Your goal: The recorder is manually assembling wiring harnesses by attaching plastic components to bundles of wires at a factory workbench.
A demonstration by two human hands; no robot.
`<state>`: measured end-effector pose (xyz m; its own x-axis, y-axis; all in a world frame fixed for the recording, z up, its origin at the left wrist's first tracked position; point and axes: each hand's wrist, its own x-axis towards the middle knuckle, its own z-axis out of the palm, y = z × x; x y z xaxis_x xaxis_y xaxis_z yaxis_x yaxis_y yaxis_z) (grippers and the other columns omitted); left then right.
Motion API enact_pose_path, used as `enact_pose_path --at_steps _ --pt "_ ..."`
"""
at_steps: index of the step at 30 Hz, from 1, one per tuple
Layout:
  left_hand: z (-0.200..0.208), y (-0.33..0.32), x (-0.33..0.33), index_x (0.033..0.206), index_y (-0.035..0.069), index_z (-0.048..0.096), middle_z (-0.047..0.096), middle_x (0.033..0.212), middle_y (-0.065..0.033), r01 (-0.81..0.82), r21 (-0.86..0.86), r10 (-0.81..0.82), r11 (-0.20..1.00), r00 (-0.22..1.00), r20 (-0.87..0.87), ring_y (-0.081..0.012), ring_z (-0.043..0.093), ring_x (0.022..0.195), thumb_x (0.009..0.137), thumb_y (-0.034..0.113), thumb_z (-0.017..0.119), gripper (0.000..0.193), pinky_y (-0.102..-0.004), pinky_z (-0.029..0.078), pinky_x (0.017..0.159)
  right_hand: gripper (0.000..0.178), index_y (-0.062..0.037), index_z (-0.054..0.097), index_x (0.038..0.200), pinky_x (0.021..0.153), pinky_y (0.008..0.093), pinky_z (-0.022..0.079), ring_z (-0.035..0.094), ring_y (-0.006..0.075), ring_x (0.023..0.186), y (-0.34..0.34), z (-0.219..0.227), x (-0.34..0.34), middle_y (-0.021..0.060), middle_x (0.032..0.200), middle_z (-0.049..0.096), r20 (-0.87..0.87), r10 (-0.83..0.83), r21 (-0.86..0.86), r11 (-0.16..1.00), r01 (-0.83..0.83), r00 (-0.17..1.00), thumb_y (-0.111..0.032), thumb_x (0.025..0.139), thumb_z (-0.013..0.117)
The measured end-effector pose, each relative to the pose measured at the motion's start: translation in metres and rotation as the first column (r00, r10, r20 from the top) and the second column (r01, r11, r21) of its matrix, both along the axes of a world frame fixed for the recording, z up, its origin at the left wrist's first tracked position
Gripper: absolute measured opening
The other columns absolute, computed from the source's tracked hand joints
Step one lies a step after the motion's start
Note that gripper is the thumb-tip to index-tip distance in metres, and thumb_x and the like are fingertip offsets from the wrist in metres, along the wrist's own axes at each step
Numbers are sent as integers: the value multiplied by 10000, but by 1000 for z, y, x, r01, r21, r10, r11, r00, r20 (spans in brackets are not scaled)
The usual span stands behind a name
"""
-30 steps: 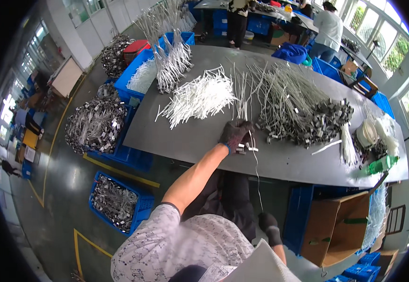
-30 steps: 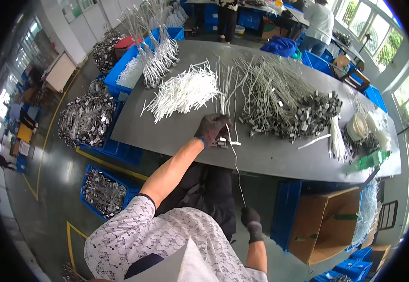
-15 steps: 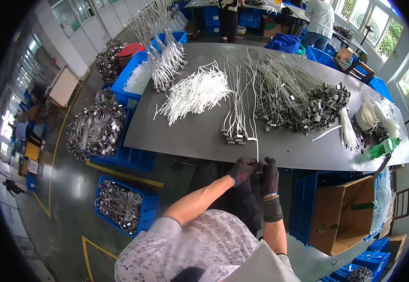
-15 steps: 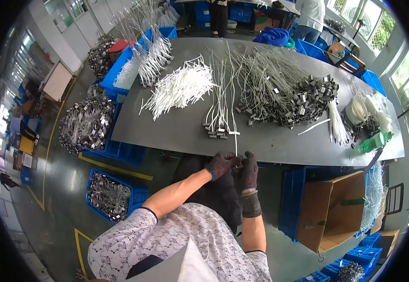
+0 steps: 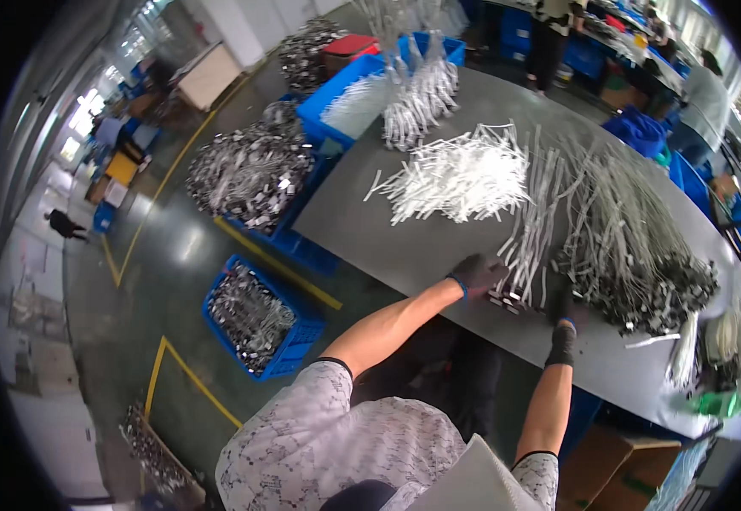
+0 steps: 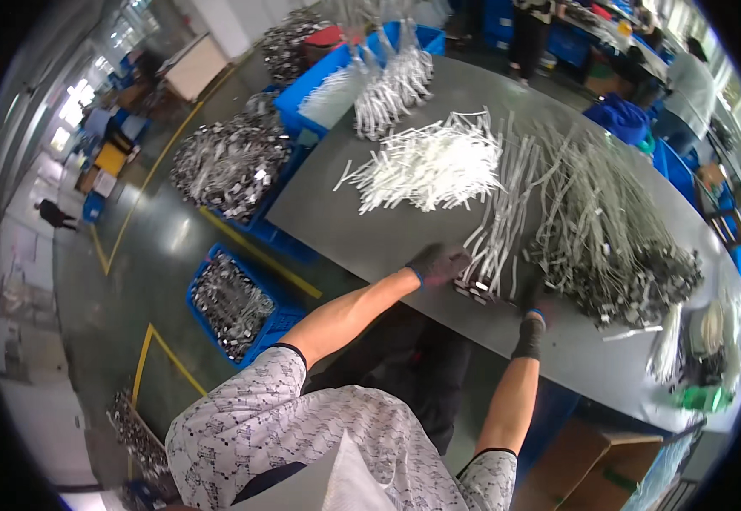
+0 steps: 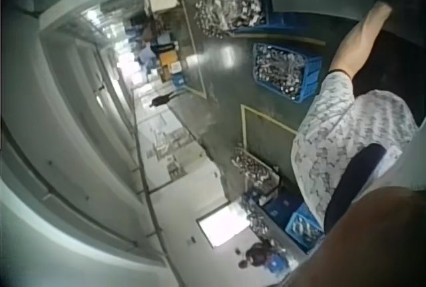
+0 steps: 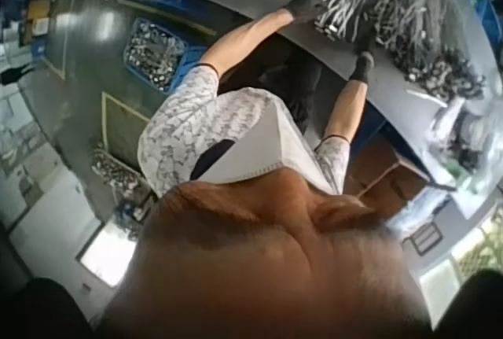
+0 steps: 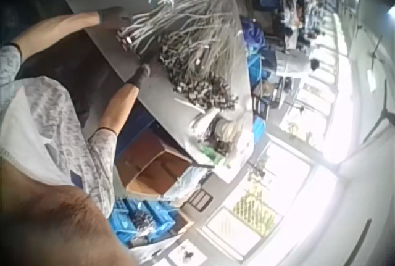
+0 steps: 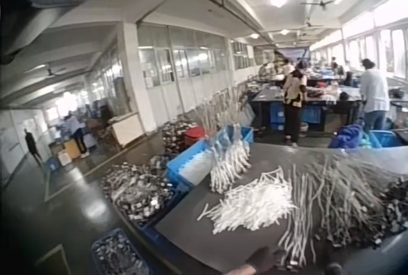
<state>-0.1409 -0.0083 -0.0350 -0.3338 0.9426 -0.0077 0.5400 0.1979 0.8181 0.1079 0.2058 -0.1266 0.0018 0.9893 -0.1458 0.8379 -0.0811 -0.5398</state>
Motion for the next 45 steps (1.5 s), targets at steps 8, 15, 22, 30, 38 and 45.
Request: enact_pose_path --at_steps 8,15,22,30,38,45 --pt "-28 -71 -233 975 83 685 692 1069 -183 -857 88 761 508 398 -512 -434 668 914 936 303 522 277 -531 534 784 380 -45 697 1073 776 445 546 687 323 855 -11 -10 42 166 912 711 -29 266 300 922 -246 963 -381 908 637" --pt "-76 -61 -312 1239 54 680 631 1307 -237 -700 -408 410 585 690 -596 -379 603 1242 860 442 621 545 -454 483 1040 278 -6 638 1112 573 346 543 674 218 702 -125 58 101 100 933 675 -723 -186 -251 968 -2 665 -245 970 628" --pt "-137 -109 -359 1050 74 735 729 956 -172 -662 -233 667 712 742 -73 -292 719 827 878 328 662 315 -426 558 655 247 -27 626 1169 813 418 545 680 339 975 -150 63 122 173 1089 681 20 240 321 918 -234 971 -157 967 568" --pt "-58 -105 -229 908 104 678 653 739 -39 -642 -276 560 716 291 775 -142 618 587 892 135 719 54 -300 470 490 163 -87 700 969 794 457 553 673 392 927 -214 -19 274 190 969 696 445 528 -376 844 -384 723 -201 870 639" --pt "34 -28 -7 1050 34 679 676 881 -57 -345 35 60 938 262 963 -157 667 795 935 117 654 144 -281 555 701 221 -95 722 1038 815 473 552 687 414 963 -345 -97 360 219 990 717 210 532 -315 831 -459 820 -137 865 590" --pt "28 64 149 1018 41 618 700 880 -87 -354 39 -22 934 53 998 -220 716 742 975 152 604 120 -373 618 705 191 -104 689 1028 794 497 547 683 420 944 -318 -16 225 212 990 712 149 480 -189 872 -451 865 -172 898 567"
